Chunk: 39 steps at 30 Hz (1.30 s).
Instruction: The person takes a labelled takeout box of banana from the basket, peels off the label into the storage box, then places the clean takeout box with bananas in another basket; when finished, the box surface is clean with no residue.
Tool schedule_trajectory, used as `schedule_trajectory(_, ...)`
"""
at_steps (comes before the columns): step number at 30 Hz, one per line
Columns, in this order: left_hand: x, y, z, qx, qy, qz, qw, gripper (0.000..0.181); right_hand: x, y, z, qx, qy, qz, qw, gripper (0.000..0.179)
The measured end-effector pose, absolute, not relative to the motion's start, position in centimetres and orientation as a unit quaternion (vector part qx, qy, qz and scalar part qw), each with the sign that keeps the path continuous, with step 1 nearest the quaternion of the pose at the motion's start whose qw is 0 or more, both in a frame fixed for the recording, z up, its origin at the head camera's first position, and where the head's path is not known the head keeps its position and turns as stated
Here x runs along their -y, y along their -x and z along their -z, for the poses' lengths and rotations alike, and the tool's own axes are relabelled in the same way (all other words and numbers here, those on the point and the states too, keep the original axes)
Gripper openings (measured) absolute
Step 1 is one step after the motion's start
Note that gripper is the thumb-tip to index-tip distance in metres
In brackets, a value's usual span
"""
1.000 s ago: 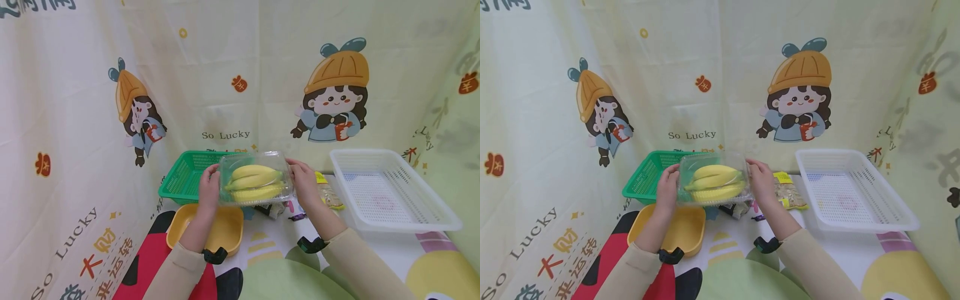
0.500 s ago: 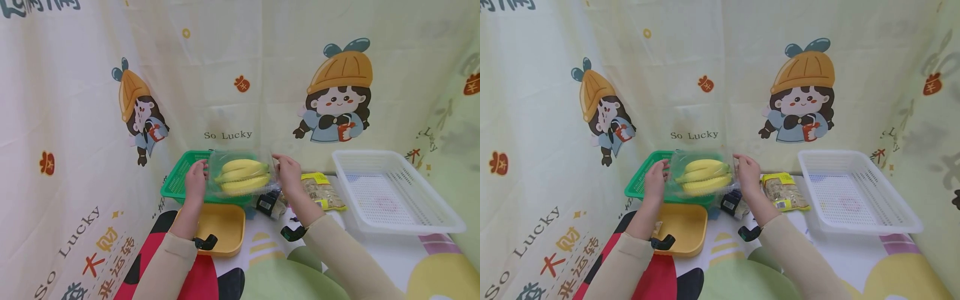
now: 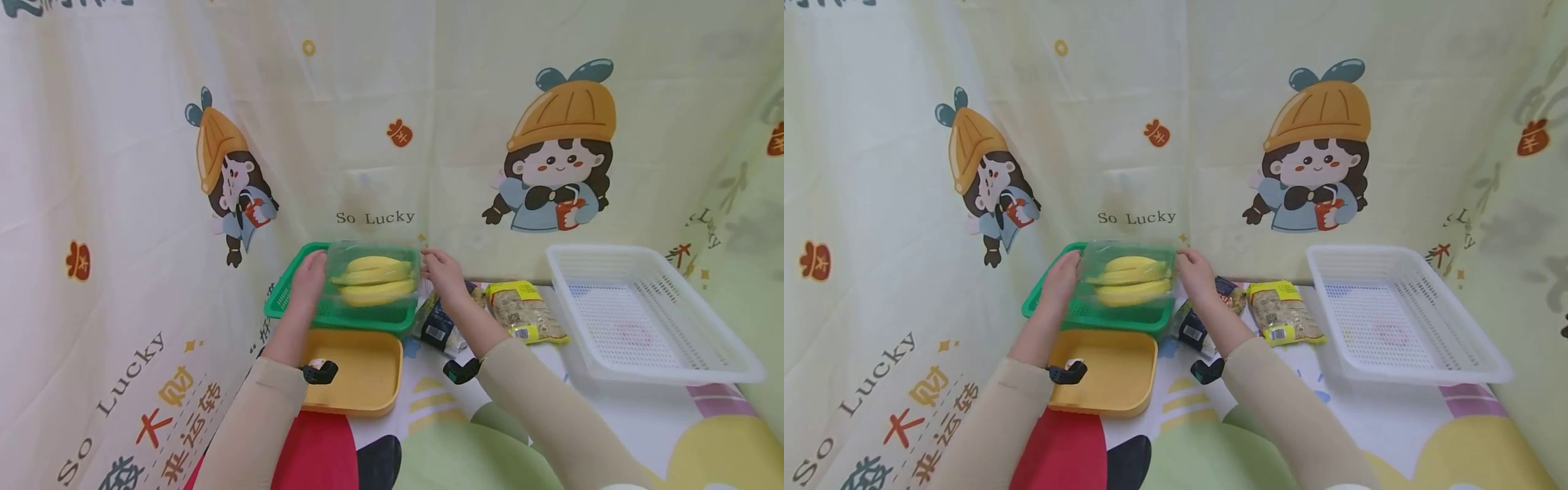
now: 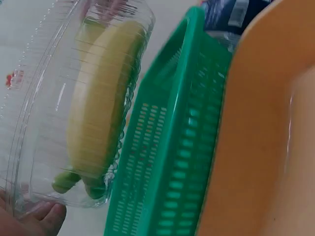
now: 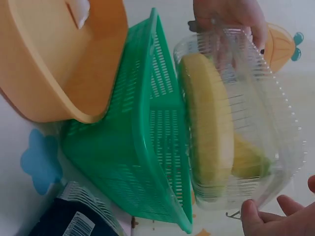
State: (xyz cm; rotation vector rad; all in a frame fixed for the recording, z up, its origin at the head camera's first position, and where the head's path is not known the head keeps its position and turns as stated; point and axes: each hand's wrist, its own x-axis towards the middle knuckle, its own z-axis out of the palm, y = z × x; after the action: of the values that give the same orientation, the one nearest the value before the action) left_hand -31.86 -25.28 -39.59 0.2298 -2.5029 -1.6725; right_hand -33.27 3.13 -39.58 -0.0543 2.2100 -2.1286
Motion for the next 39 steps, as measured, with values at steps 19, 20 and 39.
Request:
schedule_trajectory(19,28.6,35.2,42.2,0.875,-0.123,0.467,-0.021,0.072,-1.3,35.8,40.9,-0.598,-0.010,0.765,0.240,0.072)
schedule_trajectory(20,28.7,35.4,42.3,0.877,-0.124,0.463,-0.029,0.073,-1.2,36.0,40.9,-0.596,-0.012,0.765,0.244,0.072)
schedule_trajectory(39,29.4,37.4,43.7,0.876,-0.151,0.446,-0.102,0.075,2.2,37.2,42.2,-0.573,-0.064,0.782,0.237,0.072)
